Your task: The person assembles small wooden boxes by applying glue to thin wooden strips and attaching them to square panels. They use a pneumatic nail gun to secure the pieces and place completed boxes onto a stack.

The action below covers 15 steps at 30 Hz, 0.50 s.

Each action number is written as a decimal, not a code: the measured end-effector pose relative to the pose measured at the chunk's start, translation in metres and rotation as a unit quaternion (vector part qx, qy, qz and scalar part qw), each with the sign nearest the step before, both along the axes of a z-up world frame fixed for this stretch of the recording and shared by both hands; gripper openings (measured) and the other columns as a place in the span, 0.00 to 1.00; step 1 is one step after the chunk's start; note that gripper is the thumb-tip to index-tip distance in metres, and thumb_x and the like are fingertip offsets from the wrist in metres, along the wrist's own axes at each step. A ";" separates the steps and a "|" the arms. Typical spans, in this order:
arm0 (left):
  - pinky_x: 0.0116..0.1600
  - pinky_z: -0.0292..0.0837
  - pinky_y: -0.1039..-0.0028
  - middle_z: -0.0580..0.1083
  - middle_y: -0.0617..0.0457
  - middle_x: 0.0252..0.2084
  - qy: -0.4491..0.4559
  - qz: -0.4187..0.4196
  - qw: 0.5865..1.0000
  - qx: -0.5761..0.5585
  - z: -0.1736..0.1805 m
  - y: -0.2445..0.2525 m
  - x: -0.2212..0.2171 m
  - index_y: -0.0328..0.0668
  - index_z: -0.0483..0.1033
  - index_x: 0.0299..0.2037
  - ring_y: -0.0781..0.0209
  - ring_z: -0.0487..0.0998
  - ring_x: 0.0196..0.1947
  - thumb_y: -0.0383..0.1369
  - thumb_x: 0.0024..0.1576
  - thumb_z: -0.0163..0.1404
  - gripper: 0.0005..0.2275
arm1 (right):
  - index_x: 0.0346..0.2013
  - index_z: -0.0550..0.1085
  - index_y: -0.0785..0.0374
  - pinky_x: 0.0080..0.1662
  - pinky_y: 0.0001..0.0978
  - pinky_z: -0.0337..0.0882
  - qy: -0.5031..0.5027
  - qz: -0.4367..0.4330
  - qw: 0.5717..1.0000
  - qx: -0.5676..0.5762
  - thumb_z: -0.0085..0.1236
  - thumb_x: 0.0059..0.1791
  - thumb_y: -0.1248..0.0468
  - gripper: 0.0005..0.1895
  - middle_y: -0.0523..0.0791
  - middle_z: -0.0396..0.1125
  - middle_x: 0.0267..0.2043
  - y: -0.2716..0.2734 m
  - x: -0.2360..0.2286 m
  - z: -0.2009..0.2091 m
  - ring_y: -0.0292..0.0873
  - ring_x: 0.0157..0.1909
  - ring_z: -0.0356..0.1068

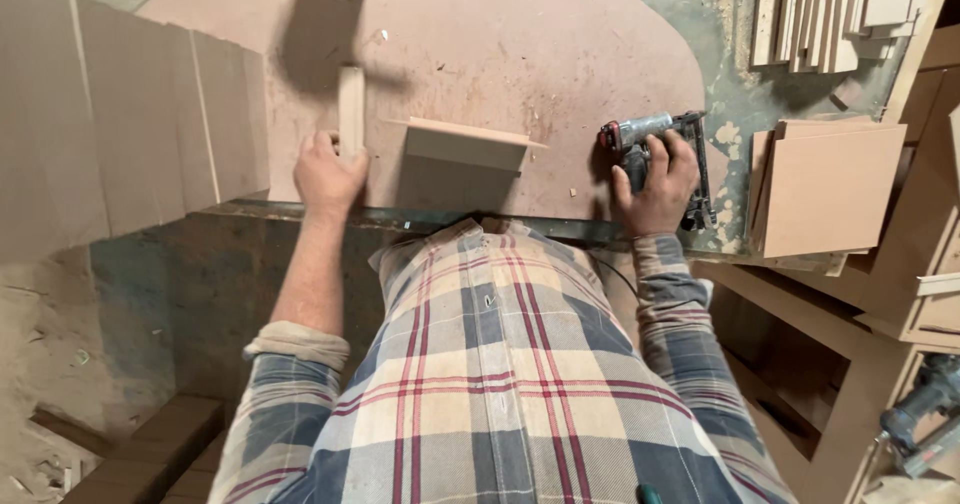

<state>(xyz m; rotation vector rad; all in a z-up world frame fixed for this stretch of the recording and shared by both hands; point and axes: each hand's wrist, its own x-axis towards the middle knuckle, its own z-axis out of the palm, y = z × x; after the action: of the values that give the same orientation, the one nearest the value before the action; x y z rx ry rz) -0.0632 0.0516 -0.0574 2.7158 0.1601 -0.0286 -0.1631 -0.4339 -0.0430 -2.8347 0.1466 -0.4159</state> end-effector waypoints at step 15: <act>0.50 0.74 0.47 0.73 0.31 0.51 0.033 -0.026 0.997 -0.072 -0.040 -0.044 -0.032 0.36 0.63 0.68 0.29 0.77 0.45 0.34 0.61 0.48 0.24 | 0.60 0.70 0.70 0.68 0.51 0.55 0.125 0.415 0.895 -0.109 0.60 0.43 0.52 0.36 0.56 0.58 0.71 0.156 0.044 0.020 0.54 0.70 0.57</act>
<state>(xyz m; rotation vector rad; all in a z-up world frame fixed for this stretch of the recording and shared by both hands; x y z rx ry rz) -0.0952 0.0072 -0.0976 2.5768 0.1031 -0.1401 -0.1194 -0.2777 -0.0228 -2.8003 -1.0843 0.1338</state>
